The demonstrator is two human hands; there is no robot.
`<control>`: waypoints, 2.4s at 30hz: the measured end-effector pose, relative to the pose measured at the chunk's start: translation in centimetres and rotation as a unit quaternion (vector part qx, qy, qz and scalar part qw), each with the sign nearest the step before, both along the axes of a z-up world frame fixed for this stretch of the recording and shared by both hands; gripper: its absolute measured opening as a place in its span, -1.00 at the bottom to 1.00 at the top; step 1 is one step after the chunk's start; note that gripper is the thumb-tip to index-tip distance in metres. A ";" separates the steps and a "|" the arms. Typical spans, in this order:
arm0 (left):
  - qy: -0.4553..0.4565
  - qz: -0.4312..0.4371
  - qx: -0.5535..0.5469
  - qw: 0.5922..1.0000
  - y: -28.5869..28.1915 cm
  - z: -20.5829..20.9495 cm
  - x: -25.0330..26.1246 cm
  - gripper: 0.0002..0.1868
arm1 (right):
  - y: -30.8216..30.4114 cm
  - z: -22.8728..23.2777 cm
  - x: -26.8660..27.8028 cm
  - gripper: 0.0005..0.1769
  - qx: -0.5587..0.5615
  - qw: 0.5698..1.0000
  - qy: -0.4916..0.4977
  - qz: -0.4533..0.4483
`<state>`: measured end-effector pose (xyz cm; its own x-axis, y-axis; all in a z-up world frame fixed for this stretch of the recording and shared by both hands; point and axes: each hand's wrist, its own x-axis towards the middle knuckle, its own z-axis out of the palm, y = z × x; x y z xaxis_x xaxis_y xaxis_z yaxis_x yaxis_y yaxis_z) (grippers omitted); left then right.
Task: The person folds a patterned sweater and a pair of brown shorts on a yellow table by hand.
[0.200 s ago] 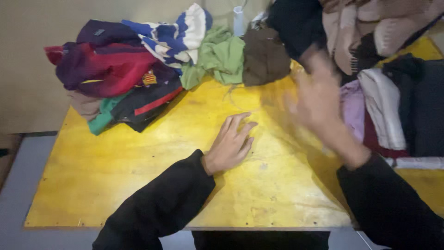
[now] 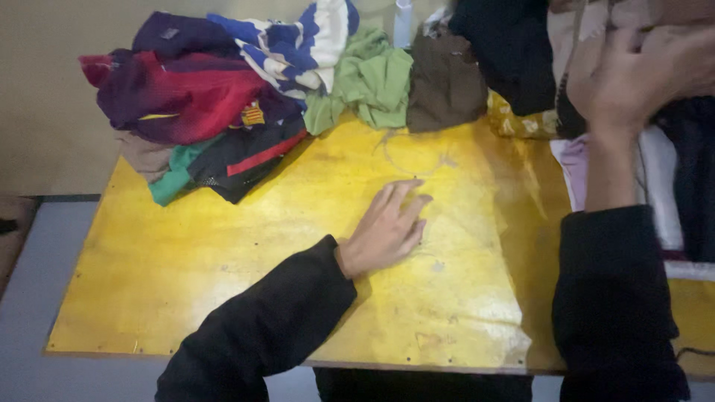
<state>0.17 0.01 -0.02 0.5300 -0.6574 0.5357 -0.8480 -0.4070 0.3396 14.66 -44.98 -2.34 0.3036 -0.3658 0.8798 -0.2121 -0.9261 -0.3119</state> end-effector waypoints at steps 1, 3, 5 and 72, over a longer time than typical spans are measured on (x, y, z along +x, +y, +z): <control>-0.001 0.002 -0.002 1.000 0.0 0.0 0.1 -0.59 | -1.4 -0.2 0.9 -0.25 0.053 0.996 -0.023 0.066; -0.001 -0.009 0.009 1.000 0.0 0.0 0.0 -0.61 | -2.8 0.0 2.2 -0.30 0.120 0.974 -0.089 0.170; 0.006 -0.008 0.003 1.000 0.1 0.1 0.0 -0.62 | -2.4 0.5 2.3 -0.30 0.132 0.960 -0.127 0.212; 0.206 0.100 0.262 0.938 2.6 13.1 -0.1 -0.18 | 20.5 8.4 -18.7 -0.75 0.167 0.595 0.253 0.744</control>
